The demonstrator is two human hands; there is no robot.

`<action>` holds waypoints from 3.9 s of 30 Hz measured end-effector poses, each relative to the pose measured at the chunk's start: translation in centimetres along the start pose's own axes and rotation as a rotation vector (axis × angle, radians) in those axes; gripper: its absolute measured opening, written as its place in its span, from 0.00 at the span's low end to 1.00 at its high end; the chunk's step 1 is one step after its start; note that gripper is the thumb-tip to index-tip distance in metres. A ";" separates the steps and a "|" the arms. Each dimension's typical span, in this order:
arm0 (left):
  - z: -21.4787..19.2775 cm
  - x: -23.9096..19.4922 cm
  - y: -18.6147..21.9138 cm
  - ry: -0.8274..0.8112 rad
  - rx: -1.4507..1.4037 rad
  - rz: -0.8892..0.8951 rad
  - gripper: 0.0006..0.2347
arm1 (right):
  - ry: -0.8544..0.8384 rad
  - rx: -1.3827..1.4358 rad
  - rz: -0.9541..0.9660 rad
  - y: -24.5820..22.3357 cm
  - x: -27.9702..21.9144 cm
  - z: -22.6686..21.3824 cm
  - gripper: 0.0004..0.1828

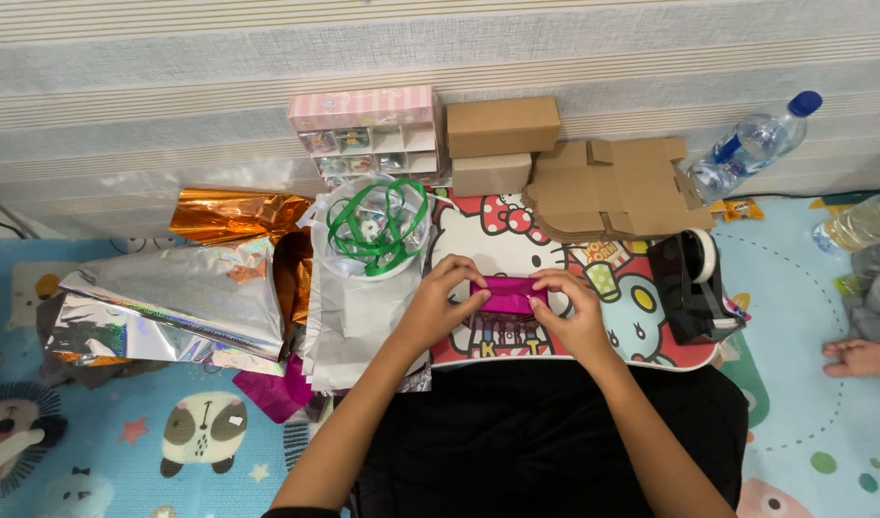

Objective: Wrapping a small box in pink paper and tying a green ribbon around it to decorate it.

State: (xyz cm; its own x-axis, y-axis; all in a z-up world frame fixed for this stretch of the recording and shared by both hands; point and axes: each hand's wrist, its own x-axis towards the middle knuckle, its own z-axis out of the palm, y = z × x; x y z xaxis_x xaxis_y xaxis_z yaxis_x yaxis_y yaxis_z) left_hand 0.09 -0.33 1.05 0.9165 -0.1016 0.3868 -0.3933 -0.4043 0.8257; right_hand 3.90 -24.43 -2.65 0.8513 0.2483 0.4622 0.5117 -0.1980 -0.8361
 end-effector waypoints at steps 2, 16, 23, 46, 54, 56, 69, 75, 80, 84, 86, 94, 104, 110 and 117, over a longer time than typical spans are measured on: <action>-0.4 -0.1 0.5 -0.026 0.003 0.005 0.06 | -0.003 0.004 0.013 -0.1 -0.1 0.1 0.12; -0.9 0.9 0.7 -0.181 -0.046 -0.019 0.17 | -0.132 0.072 -0.001 2.3 0.4 0.0 0.14; -0.6 0.5 -0.7 -0.153 -0.078 0.065 0.07 | -0.086 0.056 -0.159 2.9 0.3 -0.1 0.04; -1.4 0.1 0.4 -0.141 0.523 0.264 0.15 | 0.085 -0.067 -0.119 0.3 -1.8 0.6 0.06; 2.1 2.5 -1.8 -0.070 0.704 0.404 0.09 | 0.302 -0.253 -0.046 -3.5 -6.5 2.3 0.10; 2.4 2.9 -2.1 -0.063 0.714 0.425 0.08 | 0.230 -0.240 0.005 -2.3 -6.0 1.0 0.10; 2.9 3.5 -2.6 -0.118 0.679 0.374 0.07 | -0.225 -0.329 0.298 -3.1 -1.0 -2.1 0.31; 2.6 3.5 -2.4 -0.168 0.624 0.315 0.09 | -0.324 -0.375 0.348 -4.6 -0.2 -2.5 0.31; 2.1 3.7 -1.2 -0.309 0.448 0.095 0.08 | -0.336 -0.349 0.384 -2.8 -0.8 -2.4 0.31; 2.2 4.2 -2.0 -0.331 0.190 -0.059 0.16 | -0.332 -0.343 0.396 -3.0 -0.8 -2.2 0.31; 2.3 4.9 0.0 -0.286 0.159 -0.072 0.19 | -0.326 -0.353 0.373 -2.8 -0.9 -2.1 0.32; 11.0 7.2 7.3 -0.245 0.176 0.022 0.13 | -0.250 -0.433 0.303 2.9 -2.8 -0.6 0.39; 28.7 8.2 5.2 -0.519 0.040 -0.455 0.12 | -0.262 -0.395 0.316 1.9 -2.3 -0.4 0.34; 31.2 10.1 3.4 -0.415 0.043 -0.521 0.12 | -0.248 -0.338 0.337 0.6 -2.2 -0.4 0.32; 32.1 9.8 3.8 -0.421 -0.022 -0.608 0.12 | -0.253 -0.284 0.346 -0.2 -2.2 -0.6 0.32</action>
State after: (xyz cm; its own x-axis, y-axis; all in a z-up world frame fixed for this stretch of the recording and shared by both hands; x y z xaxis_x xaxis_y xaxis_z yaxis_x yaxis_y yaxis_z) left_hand 9.90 -32.00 -5.24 0.9216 -0.2071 -0.3283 0.1958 -0.4824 0.8538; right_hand 1.95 -25.53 -3.29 0.9397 0.3373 0.0572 0.2462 -0.5506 -0.7976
